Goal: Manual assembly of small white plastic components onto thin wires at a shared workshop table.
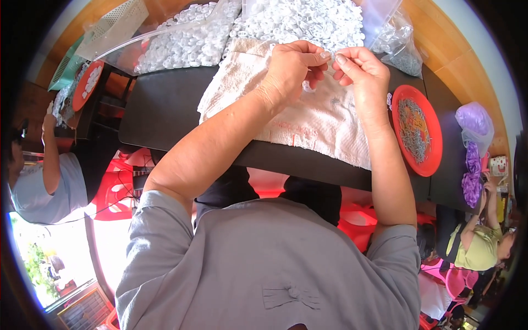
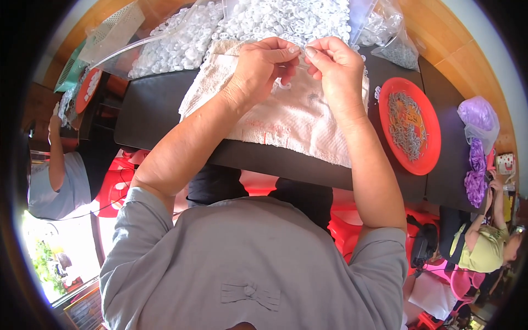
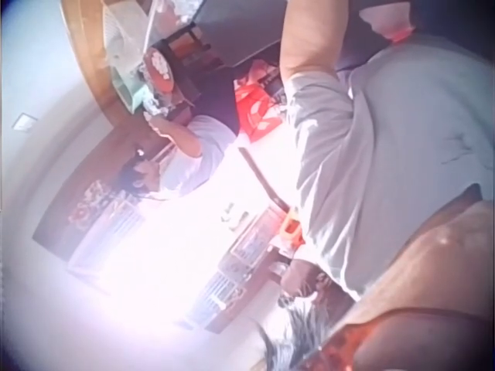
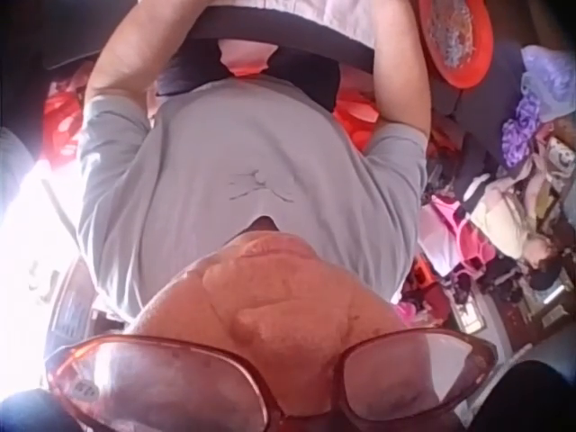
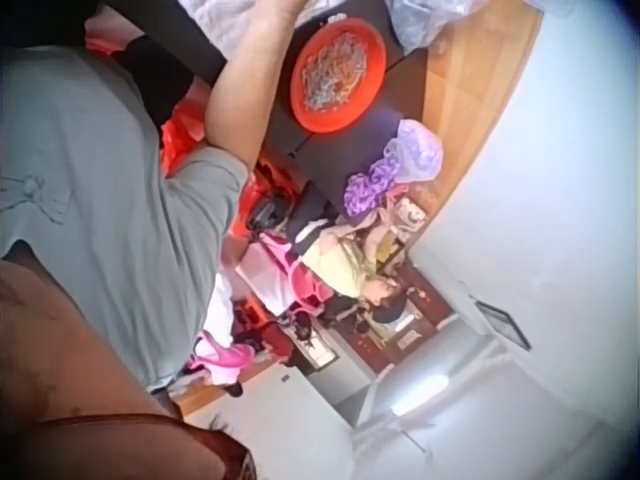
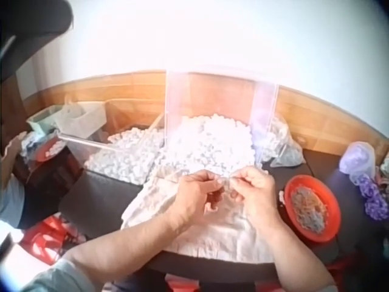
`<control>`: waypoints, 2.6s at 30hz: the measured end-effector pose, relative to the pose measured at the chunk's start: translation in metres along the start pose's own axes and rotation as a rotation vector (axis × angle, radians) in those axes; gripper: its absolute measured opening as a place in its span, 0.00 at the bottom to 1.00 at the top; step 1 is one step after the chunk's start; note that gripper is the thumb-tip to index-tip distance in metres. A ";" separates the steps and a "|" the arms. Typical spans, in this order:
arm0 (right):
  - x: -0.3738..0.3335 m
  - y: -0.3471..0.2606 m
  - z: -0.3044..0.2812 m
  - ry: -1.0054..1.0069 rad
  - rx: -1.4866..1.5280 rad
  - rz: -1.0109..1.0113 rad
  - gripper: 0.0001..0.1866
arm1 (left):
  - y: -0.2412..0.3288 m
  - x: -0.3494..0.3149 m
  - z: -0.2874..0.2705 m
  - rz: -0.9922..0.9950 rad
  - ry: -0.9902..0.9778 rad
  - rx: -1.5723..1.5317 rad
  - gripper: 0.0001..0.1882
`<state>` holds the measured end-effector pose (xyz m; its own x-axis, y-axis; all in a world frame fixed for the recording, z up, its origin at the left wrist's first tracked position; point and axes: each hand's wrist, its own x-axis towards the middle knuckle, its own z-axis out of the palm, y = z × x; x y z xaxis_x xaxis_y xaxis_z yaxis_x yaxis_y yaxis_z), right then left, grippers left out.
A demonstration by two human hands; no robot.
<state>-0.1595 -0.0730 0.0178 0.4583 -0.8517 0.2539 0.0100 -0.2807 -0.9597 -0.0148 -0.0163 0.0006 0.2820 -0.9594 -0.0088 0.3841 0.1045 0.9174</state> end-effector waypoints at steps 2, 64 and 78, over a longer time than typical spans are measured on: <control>0.000 0.000 0.001 -0.002 -0.047 -0.016 0.05 | -0.001 0.000 0.000 -0.023 -0.022 -0.028 0.06; 0.001 0.003 0.000 -0.045 -0.189 -0.020 0.05 | 0.005 0.001 -0.003 -0.015 -0.054 0.164 0.04; 0.000 0.004 0.003 -0.034 -0.462 -0.268 0.05 | 0.013 0.017 -0.018 0.162 0.132 0.067 0.05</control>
<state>-0.1565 -0.0724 0.0137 0.5224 -0.7107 0.4712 -0.2584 -0.6585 -0.7068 0.0104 -0.0266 0.0053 0.4501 -0.8881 0.0930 0.2660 0.2328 0.9355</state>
